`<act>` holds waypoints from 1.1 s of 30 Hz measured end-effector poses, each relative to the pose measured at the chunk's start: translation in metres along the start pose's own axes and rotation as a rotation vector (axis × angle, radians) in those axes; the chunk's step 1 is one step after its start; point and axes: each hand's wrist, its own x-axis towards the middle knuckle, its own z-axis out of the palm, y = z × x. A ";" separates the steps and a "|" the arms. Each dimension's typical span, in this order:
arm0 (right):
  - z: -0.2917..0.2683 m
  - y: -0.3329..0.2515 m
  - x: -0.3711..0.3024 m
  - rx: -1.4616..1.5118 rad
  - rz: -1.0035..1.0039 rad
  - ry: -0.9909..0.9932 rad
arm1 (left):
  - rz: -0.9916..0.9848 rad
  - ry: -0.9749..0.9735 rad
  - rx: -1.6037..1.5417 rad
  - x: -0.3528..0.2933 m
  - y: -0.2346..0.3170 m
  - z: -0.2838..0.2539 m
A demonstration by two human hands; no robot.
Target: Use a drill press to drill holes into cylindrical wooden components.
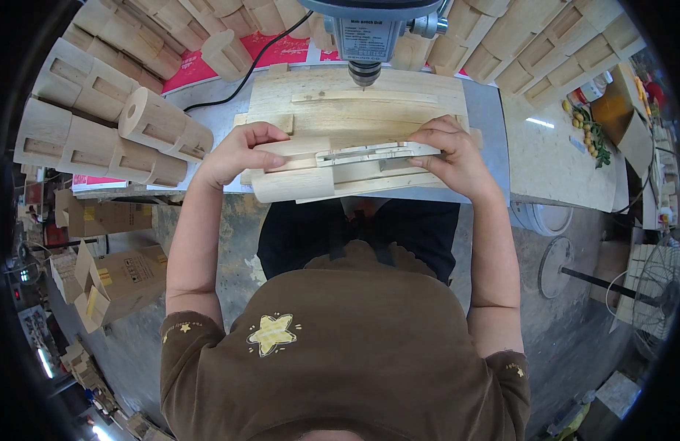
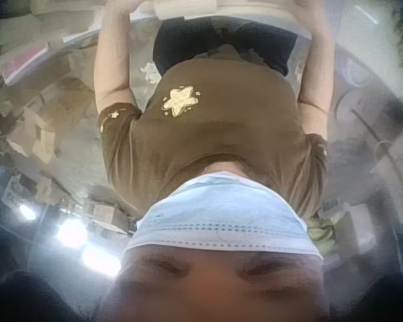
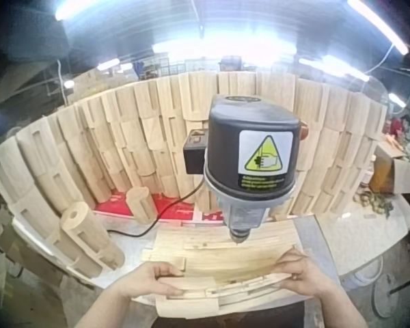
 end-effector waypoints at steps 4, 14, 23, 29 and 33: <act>0.003 -0.003 0.000 -0.025 -0.018 -0.013 | 0.084 0.136 -0.010 0.006 -0.006 0.015; 0.016 -0.012 0.001 -0.037 -0.030 0.017 | 0.347 0.194 -0.114 -0.003 -0.013 0.064; 0.018 -0.009 -0.002 -0.002 -0.013 0.055 | 0.631 0.462 0.601 -0.036 -0.055 0.049; 0.020 -0.016 -0.004 0.024 0.010 0.049 | 0.590 0.692 0.788 -0.031 -0.075 0.100; 0.018 -0.024 -0.005 0.081 0.050 -0.040 | 0.619 0.757 0.779 -0.035 -0.081 0.092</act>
